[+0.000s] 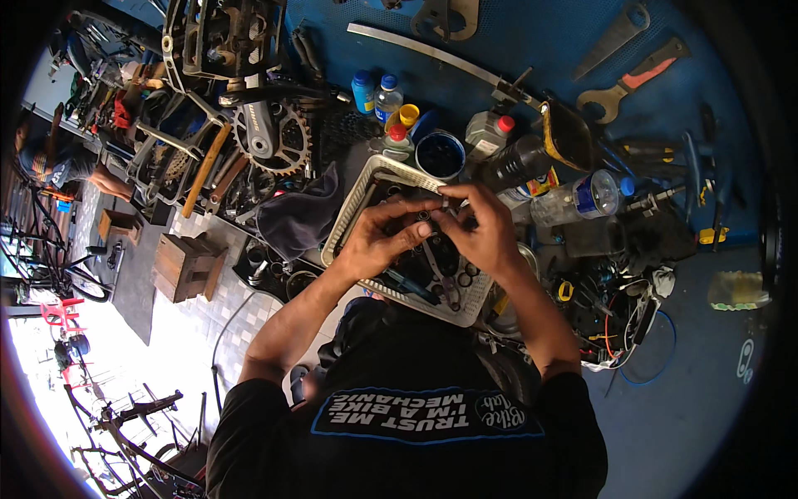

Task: The person handles small bicycle parts, applies lubricant, and wipes a brake lever with a cloth. They also use a screwdriver on a component and continue cleaning the brake lever.

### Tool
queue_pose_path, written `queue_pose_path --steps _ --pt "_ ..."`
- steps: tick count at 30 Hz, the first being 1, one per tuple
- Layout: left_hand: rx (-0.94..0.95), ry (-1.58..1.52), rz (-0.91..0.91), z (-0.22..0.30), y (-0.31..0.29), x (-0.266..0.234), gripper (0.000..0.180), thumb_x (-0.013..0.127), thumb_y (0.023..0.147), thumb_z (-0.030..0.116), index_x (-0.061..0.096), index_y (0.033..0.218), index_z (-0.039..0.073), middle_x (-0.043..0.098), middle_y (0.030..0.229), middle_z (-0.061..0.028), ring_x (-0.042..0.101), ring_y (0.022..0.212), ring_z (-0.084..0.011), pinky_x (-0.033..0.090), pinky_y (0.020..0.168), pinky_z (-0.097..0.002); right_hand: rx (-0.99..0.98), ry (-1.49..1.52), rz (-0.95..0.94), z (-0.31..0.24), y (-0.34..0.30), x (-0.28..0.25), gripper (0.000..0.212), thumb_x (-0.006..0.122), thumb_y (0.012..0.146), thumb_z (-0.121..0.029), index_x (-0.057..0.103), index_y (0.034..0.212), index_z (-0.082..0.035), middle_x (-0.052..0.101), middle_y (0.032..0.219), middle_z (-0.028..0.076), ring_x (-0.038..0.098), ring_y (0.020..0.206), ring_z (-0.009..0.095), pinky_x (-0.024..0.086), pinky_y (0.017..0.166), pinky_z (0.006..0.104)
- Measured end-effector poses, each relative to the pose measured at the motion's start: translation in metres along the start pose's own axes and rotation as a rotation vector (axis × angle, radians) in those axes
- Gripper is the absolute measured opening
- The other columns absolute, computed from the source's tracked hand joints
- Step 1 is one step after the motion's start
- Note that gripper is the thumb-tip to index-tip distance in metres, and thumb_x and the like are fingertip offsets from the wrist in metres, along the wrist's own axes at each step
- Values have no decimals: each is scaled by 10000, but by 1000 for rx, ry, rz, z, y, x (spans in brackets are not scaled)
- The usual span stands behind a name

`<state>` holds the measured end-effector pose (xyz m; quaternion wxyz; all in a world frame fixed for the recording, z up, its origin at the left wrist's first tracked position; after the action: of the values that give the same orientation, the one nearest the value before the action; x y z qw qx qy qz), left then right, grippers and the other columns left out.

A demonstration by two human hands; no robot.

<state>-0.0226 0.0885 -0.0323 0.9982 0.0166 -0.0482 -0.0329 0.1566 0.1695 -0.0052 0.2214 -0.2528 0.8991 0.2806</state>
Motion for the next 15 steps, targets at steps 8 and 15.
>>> queue_pose_path --steps 8,15 --pt "-110 362 115 -45 -17 -30 484 749 926 148 613 1387 87 647 880 -33 620 822 -140 498 771 -295 481 47 -255 86 -48 4 206 738 955 -112 678 1126 -14 729 972 114 716 882 195 561 741 341" --pt "-116 307 152 -74 -39 -42 444 727 910 56 637 1344 88 682 992 -59 640 810 -129 519 779 -277 260 -199 -517 64 -85 57 151 770 887 -156 719 1016 -97 724 976 93 700 906 290 562 827 405"
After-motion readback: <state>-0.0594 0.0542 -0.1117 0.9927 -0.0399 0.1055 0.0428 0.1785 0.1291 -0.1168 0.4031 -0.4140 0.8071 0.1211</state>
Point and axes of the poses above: each hand's wrist, its own y-axis towards the middle knuckle, its own x-axis out of the palm, z = x × y, the point moved 3 cm from there along y, towards the middle knuckle
